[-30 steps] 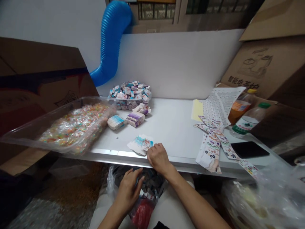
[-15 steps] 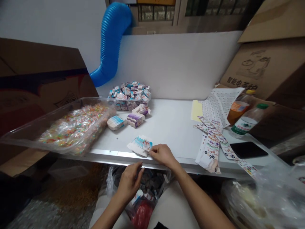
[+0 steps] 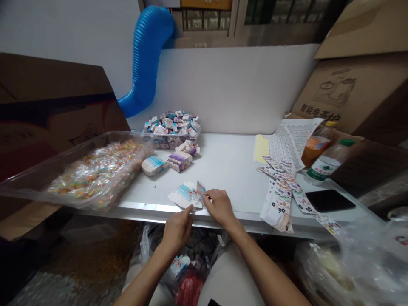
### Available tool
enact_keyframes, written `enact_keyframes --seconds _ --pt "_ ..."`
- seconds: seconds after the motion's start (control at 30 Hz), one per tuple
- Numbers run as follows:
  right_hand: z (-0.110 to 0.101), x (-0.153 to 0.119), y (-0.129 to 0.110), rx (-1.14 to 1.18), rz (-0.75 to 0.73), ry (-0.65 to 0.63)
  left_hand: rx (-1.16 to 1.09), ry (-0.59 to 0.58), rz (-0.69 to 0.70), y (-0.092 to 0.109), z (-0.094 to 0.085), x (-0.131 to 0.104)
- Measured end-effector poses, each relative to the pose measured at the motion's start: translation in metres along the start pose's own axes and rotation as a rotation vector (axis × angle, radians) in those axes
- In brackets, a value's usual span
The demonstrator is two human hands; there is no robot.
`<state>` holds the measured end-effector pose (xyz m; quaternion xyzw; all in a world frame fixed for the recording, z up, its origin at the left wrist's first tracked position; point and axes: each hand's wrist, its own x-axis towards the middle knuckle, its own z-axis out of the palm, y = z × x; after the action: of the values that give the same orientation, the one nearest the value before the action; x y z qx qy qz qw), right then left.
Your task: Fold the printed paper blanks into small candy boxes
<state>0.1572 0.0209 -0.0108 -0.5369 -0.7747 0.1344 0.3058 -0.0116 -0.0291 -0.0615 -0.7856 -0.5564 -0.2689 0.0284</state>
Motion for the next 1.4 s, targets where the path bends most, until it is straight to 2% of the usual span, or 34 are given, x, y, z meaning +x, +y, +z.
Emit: enact_keyframes --seconds 0.1,0.17,0.23,0.3,0.4,0.5,0.6,0.77,0.87,0.93,1.1,1.23,1.4 --pt "-0.010 -0.006 -0.010 0.019 -0.078 0.208 0.006 0.045 -0.058 0.000 -0.003 0.003" --pt "-0.017 -0.013 -0.019 0.091 -0.076 0.244 0.007 0.113 -0.091 0.003 -0.010 0.007" --pt "-0.024 -0.021 -0.028 0.211 0.009 0.156 -0.009 0.200 -0.065 0.006 -0.021 0.011" --pt "-0.027 -0.028 -0.034 0.340 0.095 0.026 -0.043 0.233 0.027 0.009 -0.030 0.014" --pt "-0.027 -0.034 -0.036 0.522 0.173 -0.091 -0.101 0.178 0.137 0.011 -0.037 0.014" --pt "-0.020 -0.036 -0.036 0.721 0.209 -0.174 -0.133 0.156 0.142 0.011 -0.037 0.010" --pt "-0.011 -0.034 -0.035 0.710 0.191 -0.242 -0.160 0.137 0.162 0.013 -0.035 0.007" --pt "-0.006 -0.031 -0.032 0.472 0.169 -0.250 -0.180 0.103 0.192 0.012 -0.034 0.001" --pt "-0.011 -0.030 -0.031 0.430 0.140 -0.264 -0.228 0.022 0.208 0.009 -0.032 -0.007" --pt "-0.014 -0.029 -0.033 0.443 0.146 -0.272 -0.304 0.008 0.186 0.009 -0.030 -0.013" --pt "-0.012 -0.034 -0.039 0.712 0.191 -0.269 -0.491 0.084 0.037 0.015 -0.027 -0.026" --pt "-0.003 -0.047 -0.043 0.877 0.245 -0.233 -0.537 0.154 0.030 0.017 -0.022 -0.032" --pt "0.014 -0.066 -0.050 1.309 0.363 -0.201 -0.578 0.199 -0.020 0.016 -0.021 -0.035"
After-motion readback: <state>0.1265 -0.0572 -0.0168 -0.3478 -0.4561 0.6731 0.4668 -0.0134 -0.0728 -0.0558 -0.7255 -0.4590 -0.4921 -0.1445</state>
